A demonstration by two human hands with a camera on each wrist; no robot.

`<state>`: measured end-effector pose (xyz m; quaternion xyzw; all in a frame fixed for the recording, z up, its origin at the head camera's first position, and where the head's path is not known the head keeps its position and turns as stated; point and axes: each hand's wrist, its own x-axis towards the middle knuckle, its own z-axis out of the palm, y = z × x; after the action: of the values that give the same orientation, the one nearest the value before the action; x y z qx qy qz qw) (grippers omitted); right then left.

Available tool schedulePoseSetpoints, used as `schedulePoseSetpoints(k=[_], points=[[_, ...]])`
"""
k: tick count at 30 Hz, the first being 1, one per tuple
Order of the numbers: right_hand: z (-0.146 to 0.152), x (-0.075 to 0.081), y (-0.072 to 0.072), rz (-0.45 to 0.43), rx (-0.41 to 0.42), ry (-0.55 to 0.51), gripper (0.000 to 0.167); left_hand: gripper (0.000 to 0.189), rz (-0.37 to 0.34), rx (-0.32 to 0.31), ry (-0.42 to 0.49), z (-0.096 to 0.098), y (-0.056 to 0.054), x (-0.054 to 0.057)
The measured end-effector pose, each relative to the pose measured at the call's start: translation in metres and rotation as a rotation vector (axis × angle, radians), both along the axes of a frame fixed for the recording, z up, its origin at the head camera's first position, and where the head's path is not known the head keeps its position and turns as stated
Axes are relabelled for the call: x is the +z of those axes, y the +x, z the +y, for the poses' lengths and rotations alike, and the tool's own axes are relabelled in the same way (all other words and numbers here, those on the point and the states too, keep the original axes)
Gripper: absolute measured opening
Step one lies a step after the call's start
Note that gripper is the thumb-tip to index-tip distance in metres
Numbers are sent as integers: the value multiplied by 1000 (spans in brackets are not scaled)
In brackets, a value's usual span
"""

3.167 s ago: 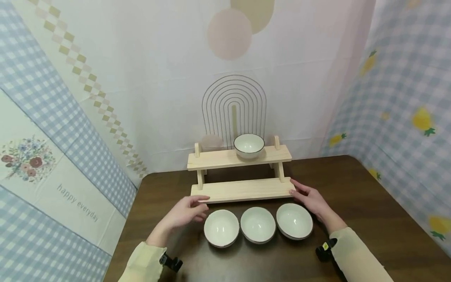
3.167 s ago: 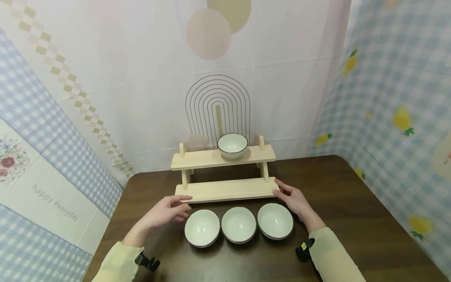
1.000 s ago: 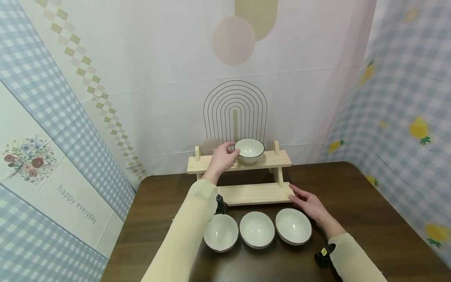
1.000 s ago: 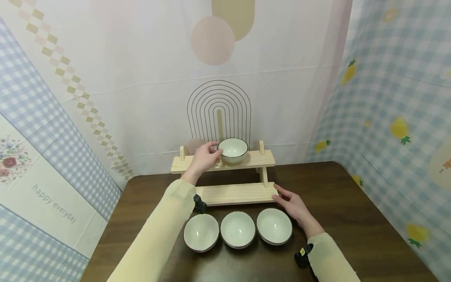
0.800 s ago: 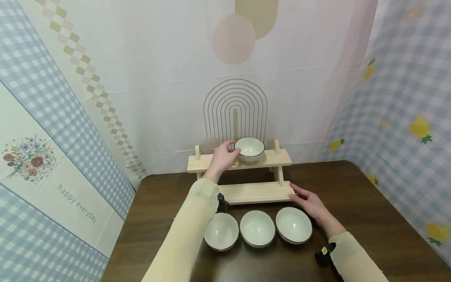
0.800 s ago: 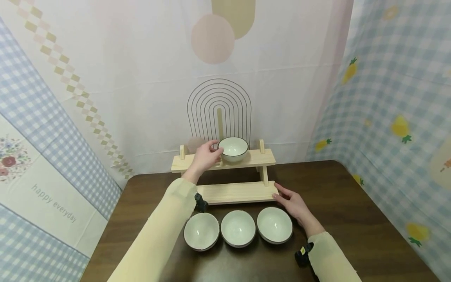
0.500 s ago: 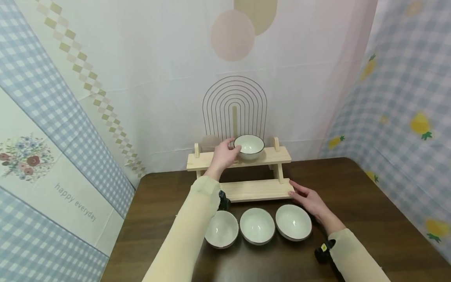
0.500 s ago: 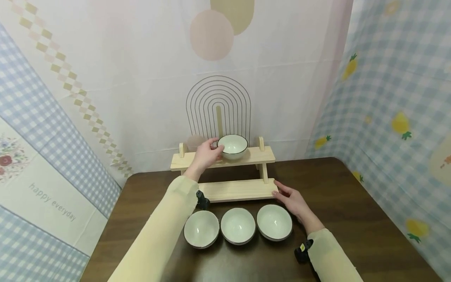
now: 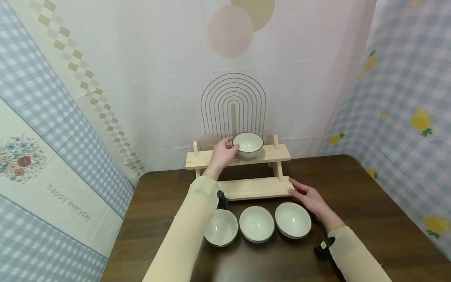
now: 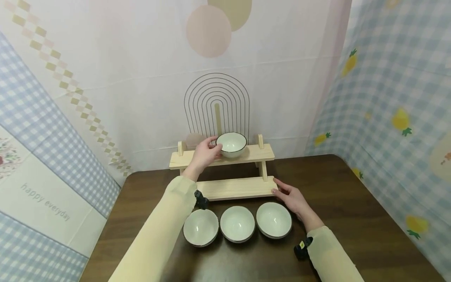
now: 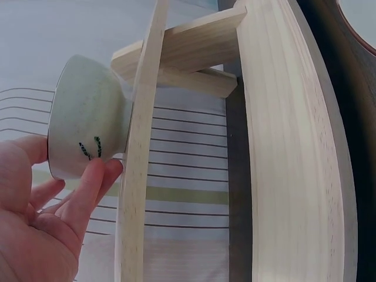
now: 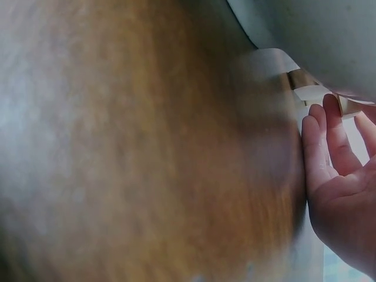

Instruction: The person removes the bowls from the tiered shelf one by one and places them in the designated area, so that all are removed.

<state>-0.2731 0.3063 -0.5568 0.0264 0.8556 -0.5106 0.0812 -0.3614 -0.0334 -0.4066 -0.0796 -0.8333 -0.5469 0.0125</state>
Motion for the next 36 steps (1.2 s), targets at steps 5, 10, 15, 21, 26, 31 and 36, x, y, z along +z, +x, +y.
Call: schedulePoseSetpoints(k=[5, 10, 15, 21, 26, 31, 36], points=[[0, 1, 0, 6, -1, -9, 79, 57, -17, 4, 34, 1, -1, 0], [0, -1, -1, 13, -5, -15, 77, 56, -52, 17, 98, 3, -4, 0], [0, -2, 0, 21, 0, -25, 77, 55, -82, 35, 167, 4, -4, -1], [-1, -1, -1, 18, -1, -29, 75, 54, -93, 46, 196, 5, -5, -1], [-2, 2, 1, 23, -1, -30, 73, 54, -98, 56, 205, 7, -4, 0], [-3, 3, 2, 20, 2, -29, 74, 54, -114, 60, 236, 7, -4, 0], [-2, 3, 2, 8, -1, -25, 76, 52, -130, 78, 269, 8, -3, 2]])
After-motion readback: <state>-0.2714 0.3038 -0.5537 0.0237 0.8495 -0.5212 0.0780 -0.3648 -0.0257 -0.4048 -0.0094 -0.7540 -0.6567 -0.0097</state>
